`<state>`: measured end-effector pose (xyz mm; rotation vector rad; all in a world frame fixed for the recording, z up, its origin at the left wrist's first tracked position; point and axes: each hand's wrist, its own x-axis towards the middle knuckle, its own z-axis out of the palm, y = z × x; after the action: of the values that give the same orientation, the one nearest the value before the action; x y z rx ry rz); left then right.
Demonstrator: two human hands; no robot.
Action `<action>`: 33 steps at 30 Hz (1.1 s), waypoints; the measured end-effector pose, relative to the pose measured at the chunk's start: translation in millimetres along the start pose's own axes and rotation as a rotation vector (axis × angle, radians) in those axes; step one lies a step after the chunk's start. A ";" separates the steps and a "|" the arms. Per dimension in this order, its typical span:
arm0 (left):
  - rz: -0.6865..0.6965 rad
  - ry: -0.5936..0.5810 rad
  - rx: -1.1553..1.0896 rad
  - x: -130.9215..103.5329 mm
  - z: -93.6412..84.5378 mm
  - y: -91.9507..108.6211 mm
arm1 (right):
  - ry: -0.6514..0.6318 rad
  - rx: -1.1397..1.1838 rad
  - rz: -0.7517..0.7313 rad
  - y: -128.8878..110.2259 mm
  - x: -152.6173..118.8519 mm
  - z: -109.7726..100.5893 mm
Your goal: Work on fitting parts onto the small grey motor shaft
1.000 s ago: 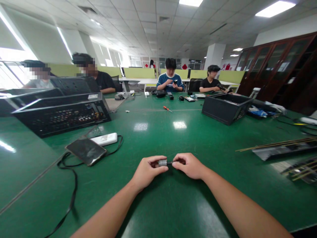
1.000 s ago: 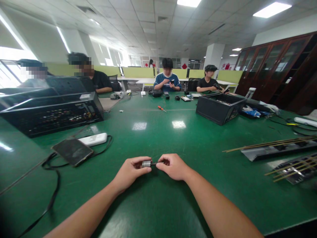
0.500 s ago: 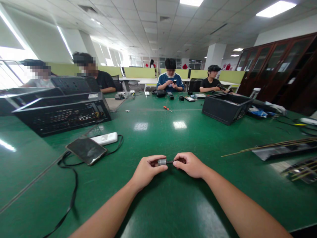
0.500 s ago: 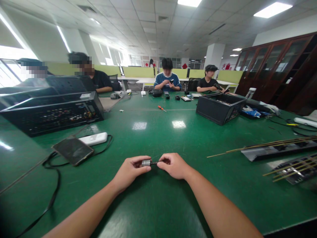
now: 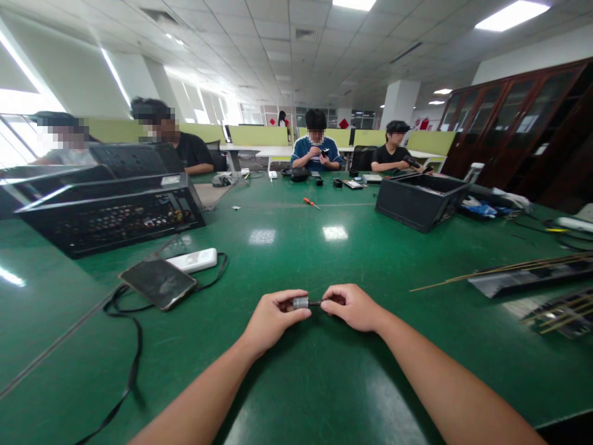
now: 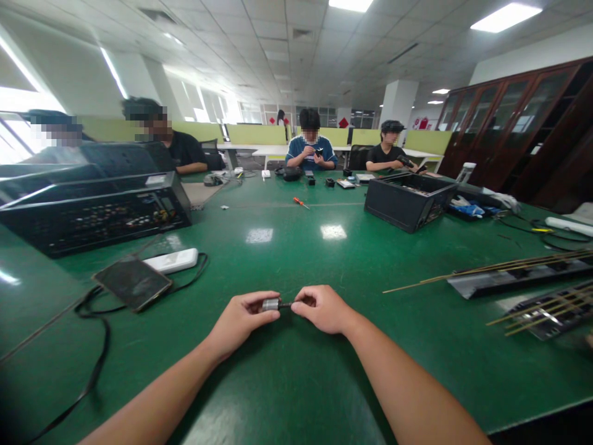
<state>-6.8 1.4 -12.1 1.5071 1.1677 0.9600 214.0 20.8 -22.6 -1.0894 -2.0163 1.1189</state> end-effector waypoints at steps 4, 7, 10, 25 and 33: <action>-0.005 0.002 -0.005 0.2 -0.4 -0.2 | -0.006 0.017 0.009 -0.8 0.1 -1.4; -0.013 0.000 -0.013 0.2 -0.1 0.7 | -0.015 0.037 0.012 -0.8 -0.2 -3.1; -0.021 0.002 -0.027 0.0 0.6 1.7 | -0.024 0.048 0.015 -1.3 -0.7 -5.7; -0.027 0.043 -0.011 -0.9 -6.4 3.4 | -0.043 0.077 0.034 7.7 0.6 -11.4; -0.040 0.050 -0.050 -0.5 -6.2 2.2 | -0.068 0.083 0.044 13.9 0.5 -17.0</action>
<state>-12.3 2.0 -8.6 1.4222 1.1967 0.9972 232.3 32.3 -26.6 -1.0718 -1.9874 1.2671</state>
